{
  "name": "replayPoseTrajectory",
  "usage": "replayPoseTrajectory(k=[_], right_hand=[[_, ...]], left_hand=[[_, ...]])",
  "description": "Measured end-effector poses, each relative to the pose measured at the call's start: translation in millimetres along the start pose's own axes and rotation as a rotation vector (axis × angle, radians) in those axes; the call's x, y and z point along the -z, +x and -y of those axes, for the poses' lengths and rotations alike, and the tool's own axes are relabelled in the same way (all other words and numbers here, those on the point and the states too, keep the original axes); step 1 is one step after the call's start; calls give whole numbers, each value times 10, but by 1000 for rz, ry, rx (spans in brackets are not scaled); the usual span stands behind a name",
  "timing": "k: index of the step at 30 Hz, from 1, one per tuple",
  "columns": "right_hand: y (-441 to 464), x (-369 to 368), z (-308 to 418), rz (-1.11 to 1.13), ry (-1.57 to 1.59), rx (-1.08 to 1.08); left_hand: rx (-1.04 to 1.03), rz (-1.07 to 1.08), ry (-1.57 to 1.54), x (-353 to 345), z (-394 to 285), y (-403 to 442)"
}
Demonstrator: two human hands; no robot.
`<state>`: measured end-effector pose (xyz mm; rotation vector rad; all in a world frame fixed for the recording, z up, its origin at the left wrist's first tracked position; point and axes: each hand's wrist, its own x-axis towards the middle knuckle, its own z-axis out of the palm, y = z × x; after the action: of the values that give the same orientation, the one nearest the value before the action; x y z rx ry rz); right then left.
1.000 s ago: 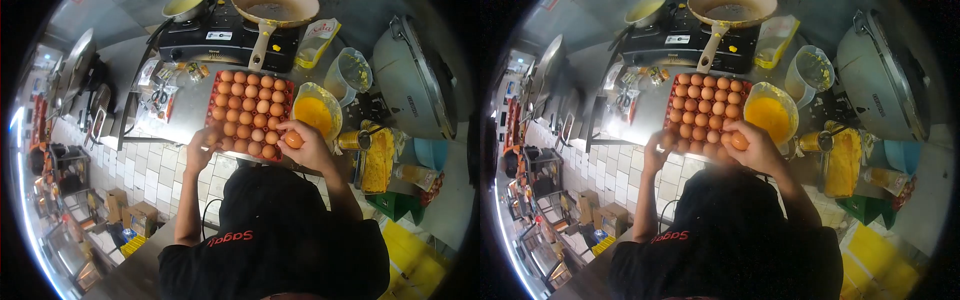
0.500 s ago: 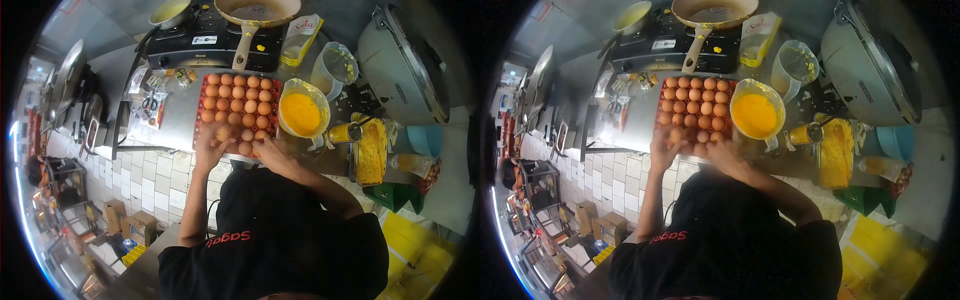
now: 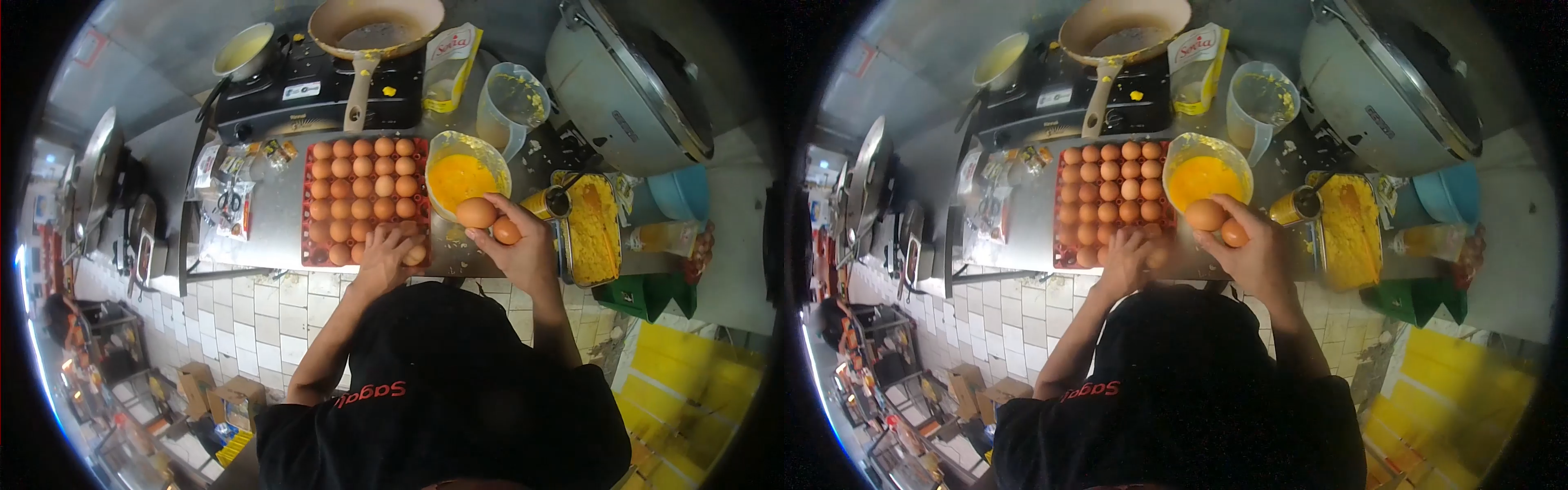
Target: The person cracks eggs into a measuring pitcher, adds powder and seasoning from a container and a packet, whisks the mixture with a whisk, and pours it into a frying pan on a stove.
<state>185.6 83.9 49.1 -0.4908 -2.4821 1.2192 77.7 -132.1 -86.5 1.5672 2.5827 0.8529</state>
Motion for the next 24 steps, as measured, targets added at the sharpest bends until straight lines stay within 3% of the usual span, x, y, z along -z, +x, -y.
replayPoseTrajectory(k=[5, 9, 10, 12, 15, 22, 24], right_hand=[[35, -277, -262, 7, 164, 28], [123, -566, -240, -81, 107, 139], [170, -636, -278, -90, 116, 244], [228, -538, -308, -51, 80, 216], [331, -338, -382, 56, 256, 105], [574, 130, -451, 300, 147, 86], [585, 129, -223, -6, 119, 231]], left_hand=[[62, -184, -341, 33, 40, 132], [685, -67, -1623, 67, -412, 591], [660, -93, -1688, 86, -435, 698], [608, -150, -1854, 208, -562, 905], [578, -190, -1981, 156, -484, 924], [445, -26, -1760, 406, -310, 1187], [507, -41, -1801, 367, -293, 1333]])
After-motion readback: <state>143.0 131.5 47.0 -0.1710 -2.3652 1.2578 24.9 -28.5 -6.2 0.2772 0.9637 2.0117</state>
